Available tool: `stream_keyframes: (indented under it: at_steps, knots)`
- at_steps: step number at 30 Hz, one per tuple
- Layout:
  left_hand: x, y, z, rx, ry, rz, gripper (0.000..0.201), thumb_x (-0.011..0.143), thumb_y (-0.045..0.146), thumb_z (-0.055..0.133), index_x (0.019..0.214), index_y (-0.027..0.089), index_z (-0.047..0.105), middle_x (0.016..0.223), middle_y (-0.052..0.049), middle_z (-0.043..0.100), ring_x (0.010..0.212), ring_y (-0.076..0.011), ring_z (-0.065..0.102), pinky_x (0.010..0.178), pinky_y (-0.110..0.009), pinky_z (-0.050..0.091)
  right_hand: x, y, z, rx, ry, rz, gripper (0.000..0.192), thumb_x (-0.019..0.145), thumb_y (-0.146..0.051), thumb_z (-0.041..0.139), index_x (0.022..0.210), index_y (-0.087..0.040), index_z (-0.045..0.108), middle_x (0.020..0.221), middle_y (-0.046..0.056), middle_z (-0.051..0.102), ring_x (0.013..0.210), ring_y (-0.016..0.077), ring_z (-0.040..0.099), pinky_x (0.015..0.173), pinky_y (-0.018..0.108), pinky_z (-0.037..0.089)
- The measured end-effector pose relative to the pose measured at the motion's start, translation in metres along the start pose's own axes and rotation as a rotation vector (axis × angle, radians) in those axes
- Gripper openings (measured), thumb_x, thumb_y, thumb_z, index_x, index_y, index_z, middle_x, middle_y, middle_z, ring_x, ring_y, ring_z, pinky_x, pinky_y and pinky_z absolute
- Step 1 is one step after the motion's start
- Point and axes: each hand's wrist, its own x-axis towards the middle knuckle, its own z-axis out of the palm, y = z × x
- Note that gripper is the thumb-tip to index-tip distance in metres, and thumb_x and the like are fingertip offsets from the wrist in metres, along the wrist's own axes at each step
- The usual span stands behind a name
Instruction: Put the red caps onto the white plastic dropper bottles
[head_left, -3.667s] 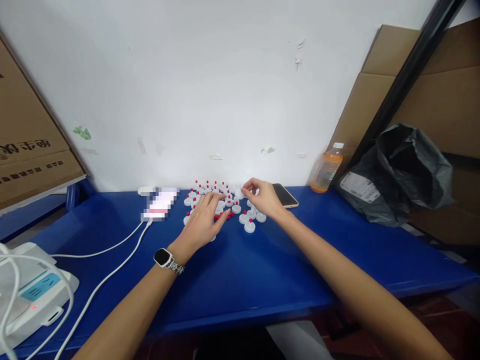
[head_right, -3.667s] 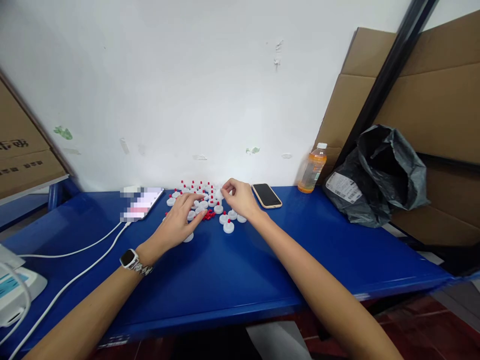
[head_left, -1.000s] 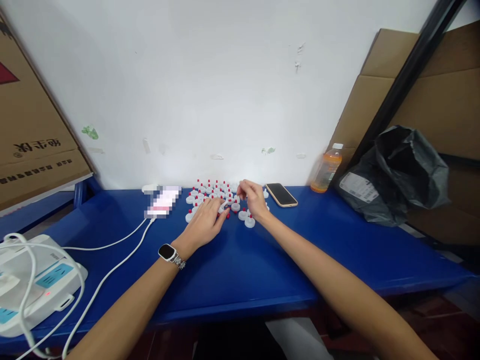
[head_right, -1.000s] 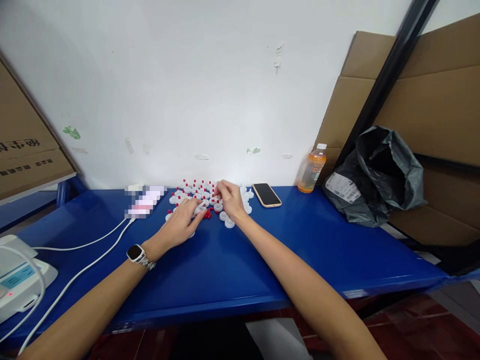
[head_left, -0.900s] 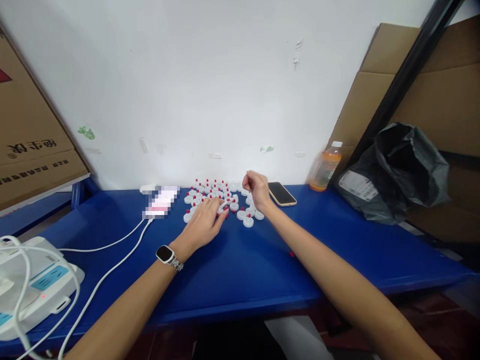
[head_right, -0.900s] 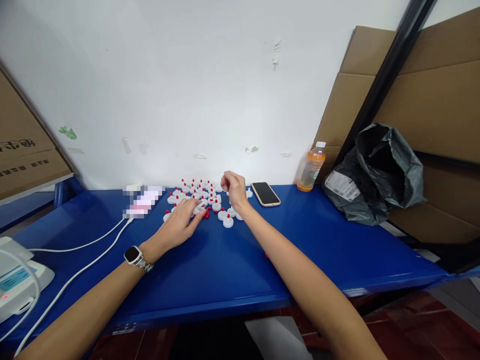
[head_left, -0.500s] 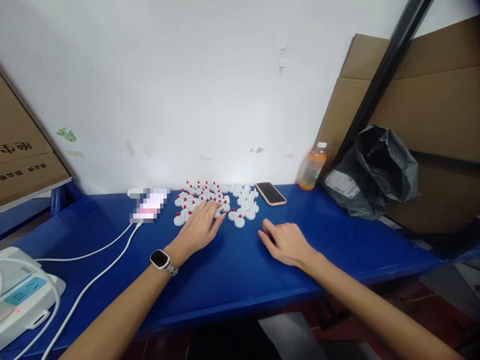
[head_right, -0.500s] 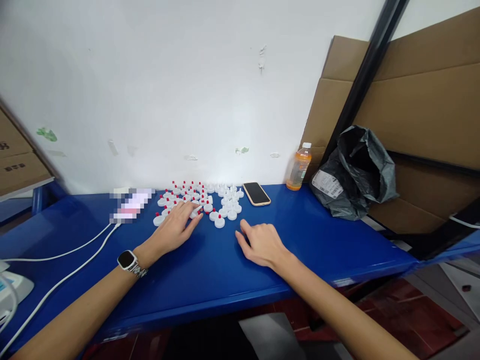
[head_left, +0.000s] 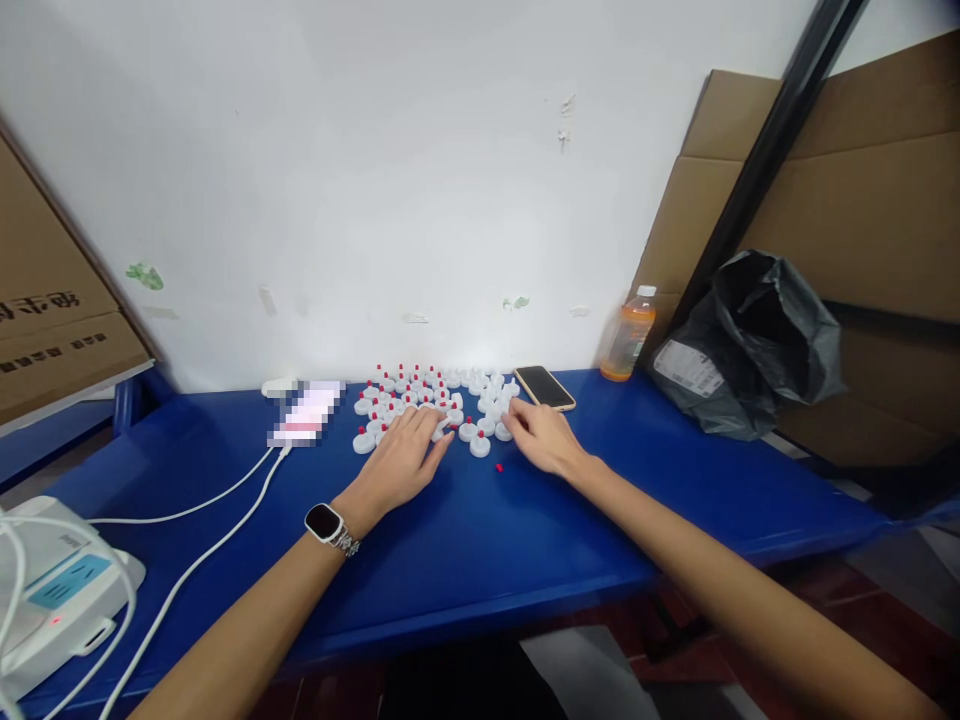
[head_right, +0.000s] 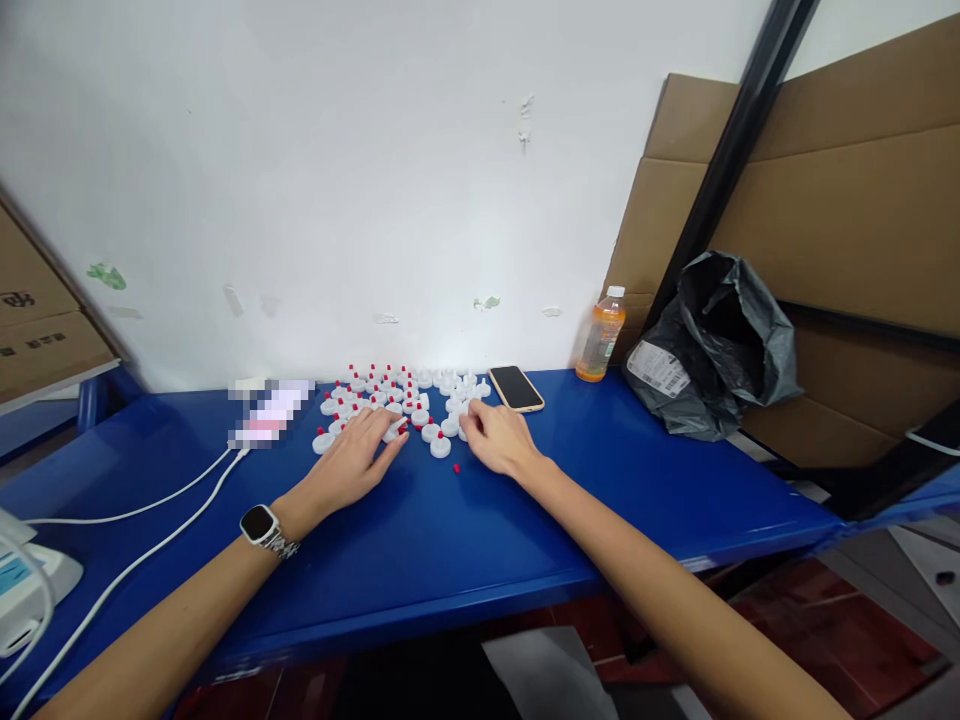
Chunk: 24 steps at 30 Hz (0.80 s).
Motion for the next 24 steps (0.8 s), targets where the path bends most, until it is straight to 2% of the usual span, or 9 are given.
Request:
stream_keyframes:
  at_steps: [2,5,10,15,19,21,24]
  knots:
    - [0.001,0.003,0.0,-0.001,-0.004,0.016,0.027,0.102,0.037,0.036,0.113,0.018,0.051,0.11,-0.01,0.061,0.102,-0.0261,0.054,0.09,-0.044,0.045,-0.014,0.002,-0.002,-0.023,-0.083,-0.051,0.022,0.094,-0.042,0.05,0.088,-0.022,0.055,0.064,-0.002,0.06,0.059,0.0151,0.055,0.058,0.027,0.024]
    - [0.001,0.006,0.001,-0.003,-0.015,0.037,0.026,0.103,0.036,0.036,0.113,0.018,0.051,0.112,-0.01,0.061,0.103,-0.0258,0.053,0.091,-0.044,0.045,-0.027,-0.004,0.002,-0.032,-0.162,-0.186,0.023,0.092,-0.044,0.056,0.098,-0.022,0.055,0.068,-0.003,0.061,0.062,0.0147,0.055,0.059,0.026,0.026]
    - [0.0,0.003,0.002,0.018,-0.027,0.043,0.026,0.103,0.034,0.036,0.112,0.017,0.052,0.11,-0.011,0.061,0.102,-0.0256,0.053,0.091,-0.043,0.046,-0.017,-0.018,0.013,0.067,-0.183,-0.354,0.012,0.097,-0.029,0.05,0.091,-0.02,0.054,0.088,0.002,0.064,0.074,0.0133,0.058,0.063,0.024,0.034]
    - [-0.001,-0.002,-0.001,0.024,-0.011,0.016,0.027,0.102,0.035,0.037,0.113,0.016,0.052,0.107,-0.011,0.061,0.101,-0.0259,0.054,0.089,-0.043,0.047,-0.003,-0.025,0.022,0.109,-0.126,-0.419,0.011,0.097,-0.026,0.052,0.09,-0.019,0.056,0.088,0.004,0.062,0.077,0.0141,0.057,0.069,0.025,0.04]
    - [-0.002,-0.006,-0.004,0.02,0.013,-0.002,0.027,0.102,0.035,0.038,0.114,0.016,0.052,0.106,-0.011,0.061,0.1,-0.0257,0.054,0.089,-0.044,0.047,-0.007,-0.028,0.022,0.073,-0.08,-0.374,0.017,0.094,-0.035,0.056,0.1,-0.019,0.057,0.088,0.003,0.062,0.072,0.0144,0.056,0.065,0.026,0.039]
    - [-0.002,-0.008,-0.004,0.018,0.024,-0.002,0.027,0.102,0.035,0.038,0.115,0.016,0.052,0.106,-0.011,0.06,0.101,-0.0258,0.054,0.089,-0.044,0.047,-0.01,-0.027,0.02,0.08,-0.09,-0.354,0.021,0.092,-0.038,0.059,0.103,-0.02,0.057,0.086,0.002,0.061,0.07,0.0141,0.055,0.064,0.027,0.04]
    - [-0.003,-0.01,-0.004,0.007,0.028,0.0,0.026,0.102,0.035,0.038,0.115,0.016,0.052,0.105,-0.01,0.061,0.101,-0.0257,0.054,0.089,-0.044,0.048,-0.012,-0.025,0.023,0.118,-0.142,-0.408,0.013,0.093,-0.031,0.057,0.1,-0.021,0.058,0.085,0.002,0.06,0.075,0.0147,0.057,0.068,0.026,0.042]
